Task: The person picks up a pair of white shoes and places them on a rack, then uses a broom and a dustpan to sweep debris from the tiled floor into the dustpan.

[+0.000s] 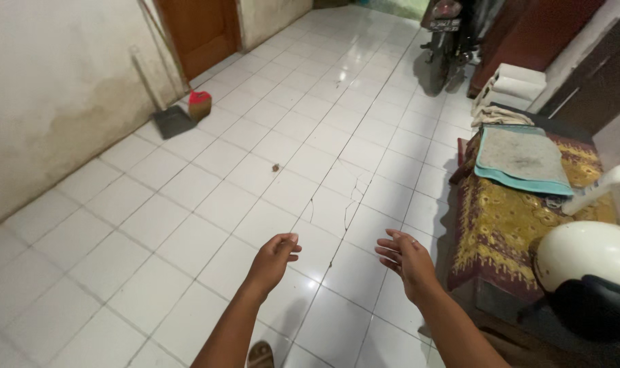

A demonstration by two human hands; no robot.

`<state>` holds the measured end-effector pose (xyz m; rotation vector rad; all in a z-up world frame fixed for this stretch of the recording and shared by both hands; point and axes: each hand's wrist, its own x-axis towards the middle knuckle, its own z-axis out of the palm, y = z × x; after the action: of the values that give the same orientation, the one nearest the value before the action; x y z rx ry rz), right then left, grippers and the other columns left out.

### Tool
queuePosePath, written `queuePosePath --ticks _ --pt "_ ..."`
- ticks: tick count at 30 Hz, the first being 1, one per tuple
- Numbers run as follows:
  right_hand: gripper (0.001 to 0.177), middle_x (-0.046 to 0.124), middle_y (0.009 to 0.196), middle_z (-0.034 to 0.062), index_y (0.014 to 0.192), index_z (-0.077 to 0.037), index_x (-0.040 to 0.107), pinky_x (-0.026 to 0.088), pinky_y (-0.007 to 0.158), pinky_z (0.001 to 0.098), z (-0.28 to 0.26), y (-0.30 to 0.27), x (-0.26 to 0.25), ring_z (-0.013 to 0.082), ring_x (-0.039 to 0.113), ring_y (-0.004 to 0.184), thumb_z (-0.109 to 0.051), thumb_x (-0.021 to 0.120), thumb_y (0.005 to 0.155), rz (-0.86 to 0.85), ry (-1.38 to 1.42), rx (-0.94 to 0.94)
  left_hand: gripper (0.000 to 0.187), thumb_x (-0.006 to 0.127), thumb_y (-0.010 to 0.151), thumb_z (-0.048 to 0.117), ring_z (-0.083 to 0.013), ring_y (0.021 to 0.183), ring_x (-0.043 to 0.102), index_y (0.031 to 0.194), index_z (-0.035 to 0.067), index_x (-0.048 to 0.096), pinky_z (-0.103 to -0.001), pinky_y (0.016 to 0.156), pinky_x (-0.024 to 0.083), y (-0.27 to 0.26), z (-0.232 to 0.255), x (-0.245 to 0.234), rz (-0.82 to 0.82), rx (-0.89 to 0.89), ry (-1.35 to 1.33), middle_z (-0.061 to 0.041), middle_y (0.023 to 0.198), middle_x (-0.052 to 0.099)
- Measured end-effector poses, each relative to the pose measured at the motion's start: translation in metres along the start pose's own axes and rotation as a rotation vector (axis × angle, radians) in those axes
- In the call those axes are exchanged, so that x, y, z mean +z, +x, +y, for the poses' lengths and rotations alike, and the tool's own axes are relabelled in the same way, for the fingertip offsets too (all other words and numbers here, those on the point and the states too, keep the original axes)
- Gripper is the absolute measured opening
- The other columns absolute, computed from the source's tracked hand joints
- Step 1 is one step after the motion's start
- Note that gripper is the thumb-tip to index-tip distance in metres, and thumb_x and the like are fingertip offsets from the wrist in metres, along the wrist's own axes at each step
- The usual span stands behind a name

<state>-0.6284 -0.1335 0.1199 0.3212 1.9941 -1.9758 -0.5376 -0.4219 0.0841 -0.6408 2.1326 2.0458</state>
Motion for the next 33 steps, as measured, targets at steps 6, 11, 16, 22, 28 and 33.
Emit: queuePosePath --ticks 6,11,16,22,28,33 --pt "0.044 0.069 0.122 0.0139 0.139 -0.006 0.056 0.056 0.096 0.0396 -0.033 0.044 0.042 0.0237 0.068 0.110 -0.030 0.047 0.103 0.120 0.040 0.057 0.057 0.053 0.094 0.054 -0.0190 0.115 0.069 0.134 0.014 0.061 -0.044 0.102 0.050 0.086 0.032 -0.039 -0.082 -0.037 0.042 -0.005 0.122 0.074" --pt "0.044 0.070 0.121 0.0141 0.140 -0.006 0.057 0.057 0.095 0.0392 -0.044 0.077 0.064 0.0233 0.068 0.109 -0.028 0.046 0.103 0.189 0.080 0.051 0.058 0.054 0.094 0.054 -0.0200 0.114 0.071 0.133 0.012 0.062 -0.042 0.103 0.050 0.153 0.067 -0.058 -0.174 0.024 0.093 -0.006 0.120 0.075" --pt "0.043 0.070 0.121 0.0110 0.140 -0.008 0.057 0.057 0.095 0.0373 -0.044 0.108 0.071 0.0206 0.069 0.108 -0.027 0.043 0.104 0.245 0.115 0.075 0.057 0.053 0.095 0.053 -0.0199 0.113 0.070 0.133 0.012 0.063 -0.042 0.103 0.049 0.204 0.088 -0.056 -0.253 0.038 0.109 -0.007 0.120 0.075" --pt "0.043 0.071 0.120 0.0115 0.140 -0.007 0.056 0.059 0.093 0.0375 -0.055 0.161 0.061 0.0211 0.070 0.107 -0.027 0.042 0.105 0.300 0.136 0.083 0.057 0.052 0.095 0.054 -0.0182 0.115 0.068 0.134 0.013 0.061 -0.042 0.106 0.046 0.252 0.106 -0.035 -0.324 -0.016 0.156 -0.005 0.123 0.073" --pt "0.044 0.071 0.119 0.0101 0.140 -0.007 0.056 0.058 0.094 0.0381 -0.080 0.235 0.043 0.0211 0.070 0.107 -0.027 0.043 0.104 0.295 0.166 0.075 0.060 0.053 0.095 0.055 -0.0204 0.115 0.069 0.134 0.010 0.062 -0.043 0.106 0.048 0.323 0.132 -0.008 -0.325 -0.010 0.175 -0.007 0.123 0.074" --pt "0.044 0.071 0.119 0.0115 0.141 -0.006 0.057 0.059 0.095 0.0376 -0.112 0.308 0.021 0.0214 0.070 0.108 -0.027 0.045 0.103 0.300 0.164 0.086 0.057 0.052 0.095 0.054 -0.0189 0.115 0.069 0.135 0.013 0.060 -0.043 0.107 0.048 0.389 0.176 0.035 -0.326 0.000 0.209 -0.005 0.123 0.074"
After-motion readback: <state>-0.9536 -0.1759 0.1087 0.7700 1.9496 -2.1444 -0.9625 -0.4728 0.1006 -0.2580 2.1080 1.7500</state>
